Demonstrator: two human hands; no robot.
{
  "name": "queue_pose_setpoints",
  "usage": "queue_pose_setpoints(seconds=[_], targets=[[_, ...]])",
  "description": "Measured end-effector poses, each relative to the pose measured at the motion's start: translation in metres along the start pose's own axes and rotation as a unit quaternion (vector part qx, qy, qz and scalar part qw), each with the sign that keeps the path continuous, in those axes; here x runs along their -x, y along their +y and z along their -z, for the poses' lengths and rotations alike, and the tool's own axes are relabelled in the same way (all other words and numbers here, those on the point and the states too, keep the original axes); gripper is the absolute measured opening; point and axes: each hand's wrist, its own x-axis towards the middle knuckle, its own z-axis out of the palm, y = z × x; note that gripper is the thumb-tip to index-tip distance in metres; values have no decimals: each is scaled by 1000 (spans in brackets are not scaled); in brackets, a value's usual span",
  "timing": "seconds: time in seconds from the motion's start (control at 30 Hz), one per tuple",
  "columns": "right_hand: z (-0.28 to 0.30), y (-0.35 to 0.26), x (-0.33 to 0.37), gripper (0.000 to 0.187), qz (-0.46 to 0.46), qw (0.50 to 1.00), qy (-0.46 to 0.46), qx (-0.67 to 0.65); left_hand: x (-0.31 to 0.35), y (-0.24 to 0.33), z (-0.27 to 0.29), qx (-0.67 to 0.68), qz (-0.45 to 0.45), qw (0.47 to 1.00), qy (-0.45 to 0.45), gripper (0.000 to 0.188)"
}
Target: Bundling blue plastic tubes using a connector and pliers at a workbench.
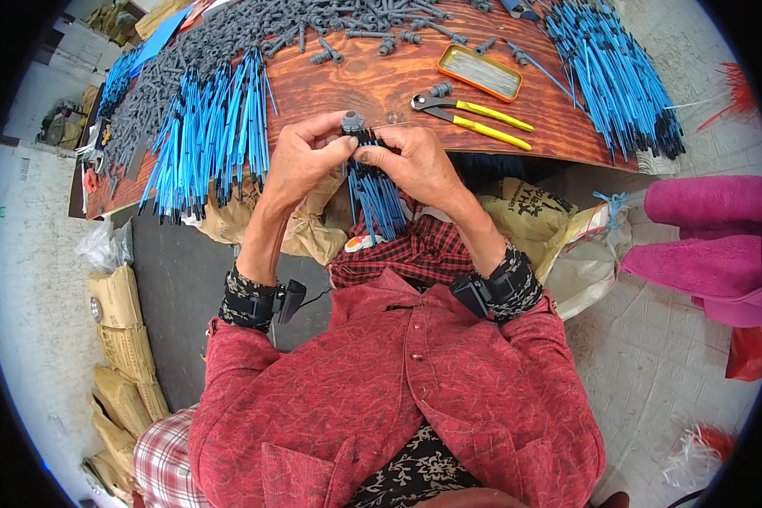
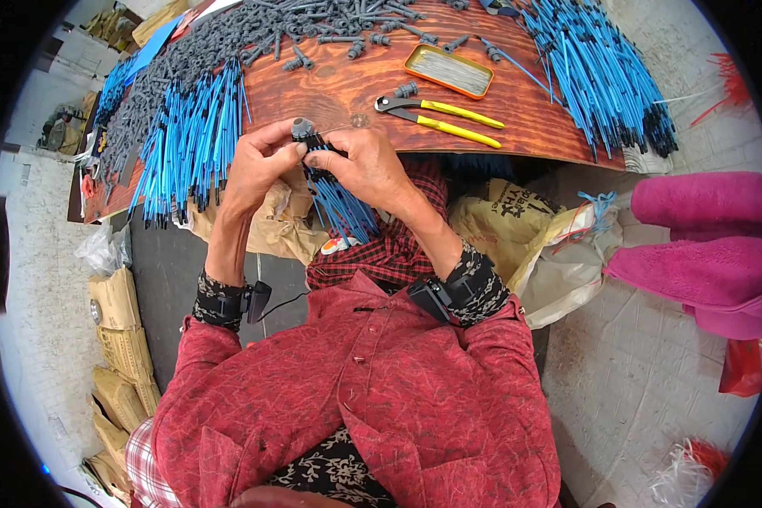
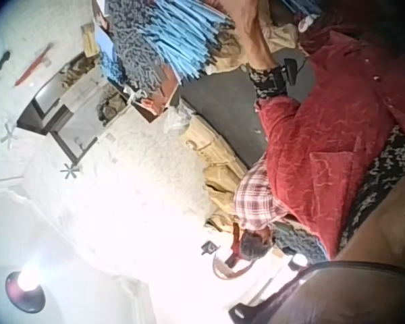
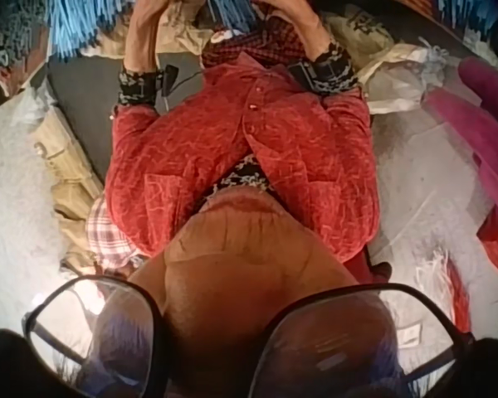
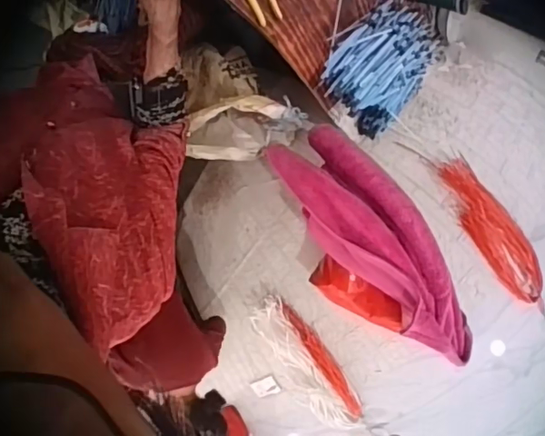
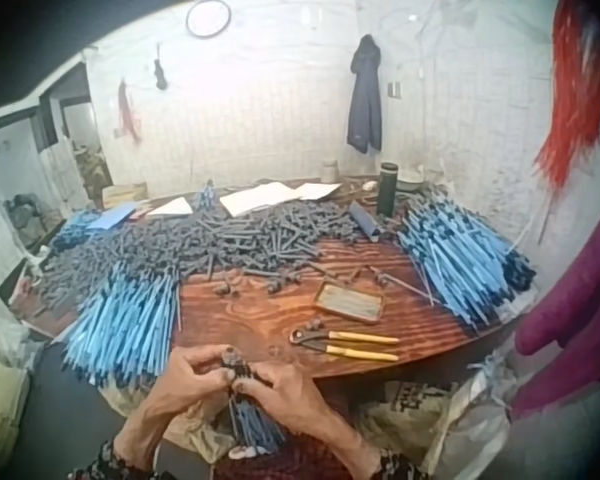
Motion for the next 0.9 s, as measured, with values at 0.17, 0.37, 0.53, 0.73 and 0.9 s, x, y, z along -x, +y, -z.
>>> queue_pose_setpoints(seconds=[0.17,0.37,0.53,0.73,0.9], targets=[[-2,-1,1,21,-13,1000,0,3,4,2,1,13,-17,1000,-23,35],[-4,-3,2,25,0,1000,12,10,4,-7,1,-9,-53,999,2,34],[-12,6,5,29,-33,999,34,-7,4,-4,1,-11,-51,999,5,34],[-17,11,14,32,-104,994,26,-30,2,-8,4,-1,-39,999,13,35],[-26,7,17,30,-29,992,68,99,0,-10,7,3,-33,999,15,36]])
